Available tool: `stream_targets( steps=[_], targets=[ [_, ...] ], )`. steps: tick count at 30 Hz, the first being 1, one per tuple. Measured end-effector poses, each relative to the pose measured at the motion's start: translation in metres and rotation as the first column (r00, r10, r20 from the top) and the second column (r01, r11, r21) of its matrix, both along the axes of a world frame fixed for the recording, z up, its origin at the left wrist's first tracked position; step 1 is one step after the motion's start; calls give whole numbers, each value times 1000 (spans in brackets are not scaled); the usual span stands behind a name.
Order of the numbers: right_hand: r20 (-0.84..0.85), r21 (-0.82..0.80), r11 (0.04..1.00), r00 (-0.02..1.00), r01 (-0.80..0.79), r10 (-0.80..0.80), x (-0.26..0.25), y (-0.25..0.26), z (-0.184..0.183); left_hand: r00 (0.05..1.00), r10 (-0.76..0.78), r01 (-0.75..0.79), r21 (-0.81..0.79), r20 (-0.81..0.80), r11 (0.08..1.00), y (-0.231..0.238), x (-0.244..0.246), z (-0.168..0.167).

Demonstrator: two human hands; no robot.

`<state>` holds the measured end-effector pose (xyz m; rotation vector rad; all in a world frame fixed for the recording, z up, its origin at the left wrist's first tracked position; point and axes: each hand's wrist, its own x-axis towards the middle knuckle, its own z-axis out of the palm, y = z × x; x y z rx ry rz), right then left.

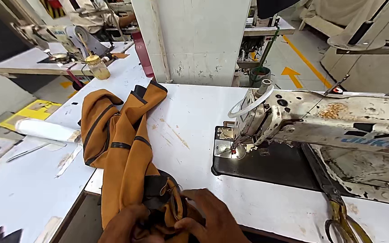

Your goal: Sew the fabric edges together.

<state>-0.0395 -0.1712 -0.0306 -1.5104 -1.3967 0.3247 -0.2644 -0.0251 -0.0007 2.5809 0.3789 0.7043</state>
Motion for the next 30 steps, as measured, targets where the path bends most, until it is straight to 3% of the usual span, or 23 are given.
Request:
stream_targets(
  steps=[1, 3, 6, 8, 9, 11, 14, 16, 18, 22, 24, 26, 28, 30],
  targets=[
    [34, 12, 1000, 999, -20, 19, -5, 4, -2, 1000, 15, -14, -36, 25, 999, -1, 4, 14],
    [122, 32, 999, 992, -34, 30, -12, 10, 0, 1000, -7, 8, 60, -7, 998, 0, 22, 51],
    [277, -1, 997, 958, -72, 69, -16, 9, 7, 935, -126, 215, 246, -332, 945, 25, 54, 76],
    [390, 5, 997, 918, -74, 66, -12, 7, 10, 762, -230, 322, 46, -606, 946, 49, 67, 79],
    [423, 19, 998, 905, -53, 40, -8, 5, 11, 694, -267, 323, -42, -669, 945, 57, 72, 78],
    [428, 69, 997, 901, 39, -65, 2, 1, 11, 748, -266, 315, -28, -608, 949, 60, 74, 69],
    [357, 164, 970, 906, 179, -228, 17, -11, 32, 971, -172, 215, 291, -164, 932, 28, 62, 59],
    [325, 184, 957, 905, 226, -276, 21, -21, 47, 989, -148, 133, 318, 25, 939, -1, 49, 56],
    [356, 152, 962, 895, 228, -268, 25, -26, 39, 978, -169, 135, 256, 118, 957, -17, 45, 35],
    [413, 50, 974, 883, 222, -223, 37, -35, -14, 978, -143, 140, 34, 154, 990, -48, 41, -24],
    [405, 21, 970, 885, 242, -229, 35, -43, -19, 980, -113, 135, -130, 163, 982, -64, 39, -20],
    [406, 4, 968, 884, 250, -230, 34, -47, -17, 988, 4, 37, -253, 157, 967, -72, 45, -6],
    [399, -14, 968, 889, 251, -224, 34, -49, -14, 985, 156, -123, -325, 76, 938, -74, 55, 12],
    [375, -44, 966, 901, 255, -220, 32, -54, -9, 980, 188, -197, -358, -60, 913, -71, 60, 29]
  ],
)
